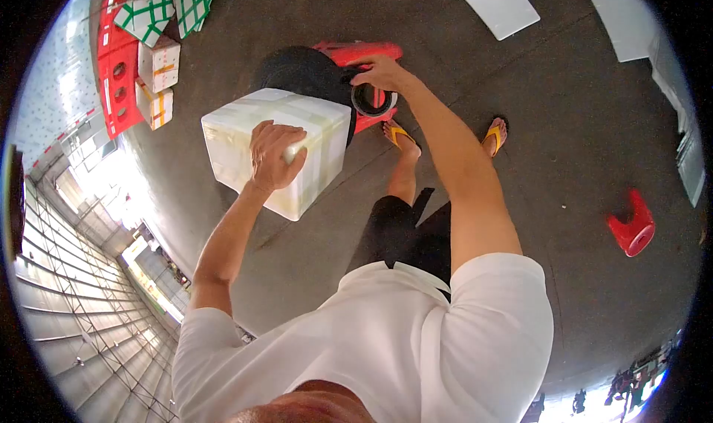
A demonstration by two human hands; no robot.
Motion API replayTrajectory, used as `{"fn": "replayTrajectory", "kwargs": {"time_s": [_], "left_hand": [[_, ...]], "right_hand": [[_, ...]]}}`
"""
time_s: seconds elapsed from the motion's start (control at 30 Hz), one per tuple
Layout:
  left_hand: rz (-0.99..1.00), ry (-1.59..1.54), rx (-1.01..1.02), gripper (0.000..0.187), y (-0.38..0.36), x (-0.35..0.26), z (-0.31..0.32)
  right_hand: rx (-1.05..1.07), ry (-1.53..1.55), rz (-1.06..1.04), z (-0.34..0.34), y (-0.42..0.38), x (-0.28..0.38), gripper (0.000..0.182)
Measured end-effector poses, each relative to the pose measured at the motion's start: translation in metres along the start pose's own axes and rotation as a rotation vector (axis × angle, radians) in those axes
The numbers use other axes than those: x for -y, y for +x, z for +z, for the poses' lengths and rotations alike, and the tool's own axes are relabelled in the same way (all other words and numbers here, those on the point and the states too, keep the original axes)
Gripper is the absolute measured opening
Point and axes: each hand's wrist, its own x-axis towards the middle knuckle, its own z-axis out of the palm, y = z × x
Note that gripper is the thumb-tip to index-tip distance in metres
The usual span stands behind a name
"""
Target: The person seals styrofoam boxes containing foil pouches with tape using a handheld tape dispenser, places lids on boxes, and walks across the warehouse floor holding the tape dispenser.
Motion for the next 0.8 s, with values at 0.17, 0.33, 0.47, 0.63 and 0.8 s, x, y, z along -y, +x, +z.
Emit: {"fn": "replayTrajectory", "kwargs": {"time_s": [0.17, 0.33, 0.47, 0.63, 0.8], "left_hand": [[-0.018, -0.020, -0.013, 0.023, 0.000, 0.002, 0.005], [-0.219, 0.061, -0.185, 0.020, 0.026, 0.012, 0.007], [-0.521, -0.027, -0.271, 0.018, 0.063, 0.045, 0.000], [-0.490, 0.156, -0.477, 0.038, 0.087, 0.074, -0.028], [0.072, 0.188, 0.085, 0.057, 0.066, 0.040, -0.034]], "right_hand": [[0.428, -0.281, 0.196, 0.009, 0.010, -0.010, 0.055], [0.203, -0.129, 0.161, 0.007, -0.070, -0.031, 0.058], [0.054, -0.101, 0.091, 0.026, -0.087, -0.034, 0.056], [0.098, -0.150, 0.073, -0.017, 0.010, 0.008, 0.054], [0.154, -0.309, 0.130, -0.035, 0.043, 0.023, 0.054]]}}
